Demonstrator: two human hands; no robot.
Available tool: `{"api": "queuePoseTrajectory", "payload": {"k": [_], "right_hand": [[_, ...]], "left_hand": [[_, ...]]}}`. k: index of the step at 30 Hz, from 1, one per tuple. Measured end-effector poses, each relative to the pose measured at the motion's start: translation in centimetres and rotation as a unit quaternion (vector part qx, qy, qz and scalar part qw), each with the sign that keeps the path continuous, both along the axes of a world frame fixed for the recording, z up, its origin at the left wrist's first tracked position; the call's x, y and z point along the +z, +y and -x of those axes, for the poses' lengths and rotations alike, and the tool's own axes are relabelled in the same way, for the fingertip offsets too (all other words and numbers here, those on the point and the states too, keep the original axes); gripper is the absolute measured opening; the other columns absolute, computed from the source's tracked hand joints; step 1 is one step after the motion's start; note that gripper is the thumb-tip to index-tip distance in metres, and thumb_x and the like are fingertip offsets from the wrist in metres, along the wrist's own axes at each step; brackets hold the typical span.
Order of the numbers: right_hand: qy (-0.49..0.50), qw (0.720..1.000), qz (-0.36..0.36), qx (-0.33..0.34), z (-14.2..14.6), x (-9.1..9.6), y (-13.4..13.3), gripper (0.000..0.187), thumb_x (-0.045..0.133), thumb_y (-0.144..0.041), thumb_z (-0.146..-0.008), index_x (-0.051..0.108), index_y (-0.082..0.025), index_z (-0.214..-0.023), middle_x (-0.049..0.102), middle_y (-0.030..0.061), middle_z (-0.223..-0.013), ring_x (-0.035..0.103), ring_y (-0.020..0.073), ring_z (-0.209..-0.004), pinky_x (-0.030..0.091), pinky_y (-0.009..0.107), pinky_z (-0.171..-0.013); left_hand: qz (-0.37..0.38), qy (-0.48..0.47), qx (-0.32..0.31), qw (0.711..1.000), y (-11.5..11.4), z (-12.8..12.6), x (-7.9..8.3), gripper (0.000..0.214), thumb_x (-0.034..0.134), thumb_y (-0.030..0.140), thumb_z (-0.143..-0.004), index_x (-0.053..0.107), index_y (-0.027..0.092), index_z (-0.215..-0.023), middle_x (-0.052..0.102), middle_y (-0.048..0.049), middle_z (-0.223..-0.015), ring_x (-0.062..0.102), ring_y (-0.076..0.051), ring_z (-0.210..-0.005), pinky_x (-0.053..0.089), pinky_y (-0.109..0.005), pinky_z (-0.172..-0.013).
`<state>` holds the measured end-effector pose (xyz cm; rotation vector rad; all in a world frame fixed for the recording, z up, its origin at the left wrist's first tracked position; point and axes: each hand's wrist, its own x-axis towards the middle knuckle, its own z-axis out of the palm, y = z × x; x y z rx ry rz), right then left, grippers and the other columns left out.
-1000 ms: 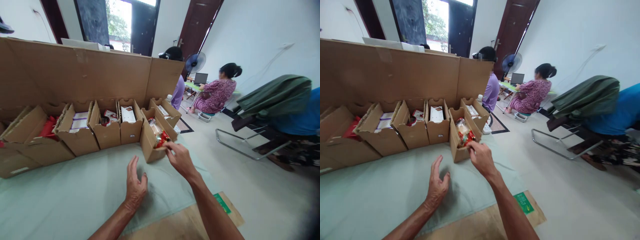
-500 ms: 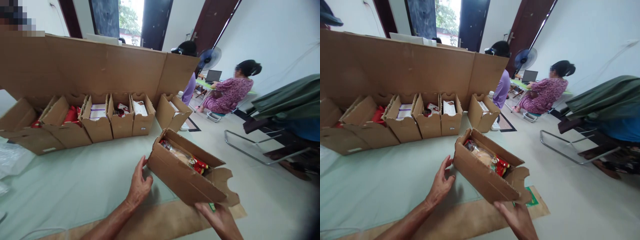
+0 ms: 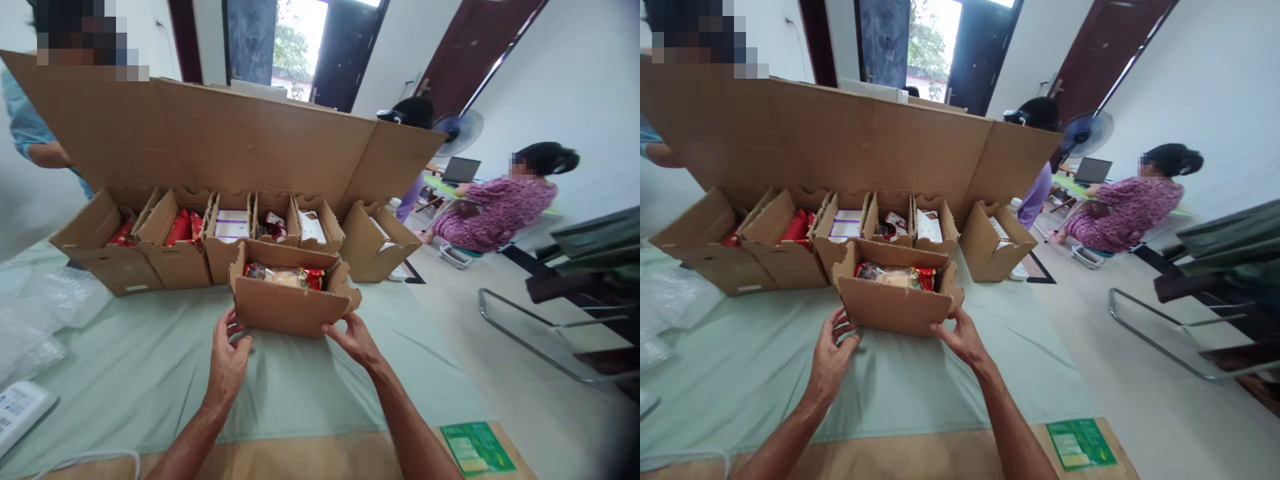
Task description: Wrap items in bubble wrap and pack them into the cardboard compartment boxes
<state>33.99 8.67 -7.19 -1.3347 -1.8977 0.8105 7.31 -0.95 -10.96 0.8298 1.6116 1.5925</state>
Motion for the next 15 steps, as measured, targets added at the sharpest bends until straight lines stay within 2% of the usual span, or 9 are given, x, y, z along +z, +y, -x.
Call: {"api": "queuePoseTrajectory", "payload": {"k": [3,5,9,12,15], "right_hand": [[0.008,1.0,-0.004,-0.003,2.2,-0.4,2.1,0.041,0.068,-0.054,-0.077,0.071,-0.018,-0.097,0.077,0.0121,-0.097,0.07,0.03,-0.09,0.058,0.043,-0.082],[0.012,1.0,-0.001,-0.002,2.6,-0.7,2.4,0.042,0.063,-0.053,-0.081,0.07,-0.017,-0.103,0.077,0.0125,-0.1,0.071,0.0289,-0.091,0.058,0.041,-0.082],[0.015,1.0,0.022,0.002,2.4,-1.6,1.7,0.044,0.056,-0.052,-0.087,0.069,-0.017,-0.112,0.078,0.0133,-0.104,0.074,0.0277,-0.093,0.059,0.037,-0.08],[0.001,0.999,0.031,-0.026,2.9,-2.4,1.9,0.049,0.057,-0.057,-0.084,0.07,-0.017,-0.11,0.079,0.0138,-0.103,0.075,0.0286,-0.092,0.059,0.038,-0.083],[-0.04,0.998,0.029,-0.048,3.9,-2.7,2.4,0.054,0.054,-0.063,-0.079,0.072,-0.017,-0.102,0.08,0.0145,-0.097,0.075,0.0314,-0.089,0.059,0.04,-0.08]], "left_hand": [[-0.006,0.002,0.018,1.0,0.8,1.0,0.1,0.061,0.061,0.029,-0.078,0.049,0.019,-0.137,0.058,-0.0117,-0.125,0.058,-0.024,-0.115,0.052,-0.038,-0.091],[-0.01,0.0,0.013,1.0,0.9,0.9,0.1,0.064,0.061,0.029,-0.078,0.048,0.019,-0.14,0.058,-0.0122,-0.126,0.058,-0.025,-0.117,0.052,-0.038,-0.093],[-0.016,0.004,-0.003,1.0,-0.5,0.1,-0.2,0.072,0.06,0.028,-0.079,0.04,0.02,-0.148,0.052,-0.0155,-0.14,0.056,-0.027,-0.126,0.051,-0.04,-0.097],[-0.018,0.02,-0.011,1.0,-1.7,0.2,-0.2,0.074,0.058,0.026,-0.08,0.038,0.019,-0.151,0.048,-0.0177,-0.149,0.053,-0.03,-0.132,0.049,-0.045,-0.102],[-0.017,0.043,-0.024,0.999,-2.2,1.3,0.0,0.079,0.059,0.021,-0.076,0.039,0.018,-0.153,0.048,-0.018,-0.154,0.05,-0.032,-0.139,0.048,-0.048,-0.107]]}}
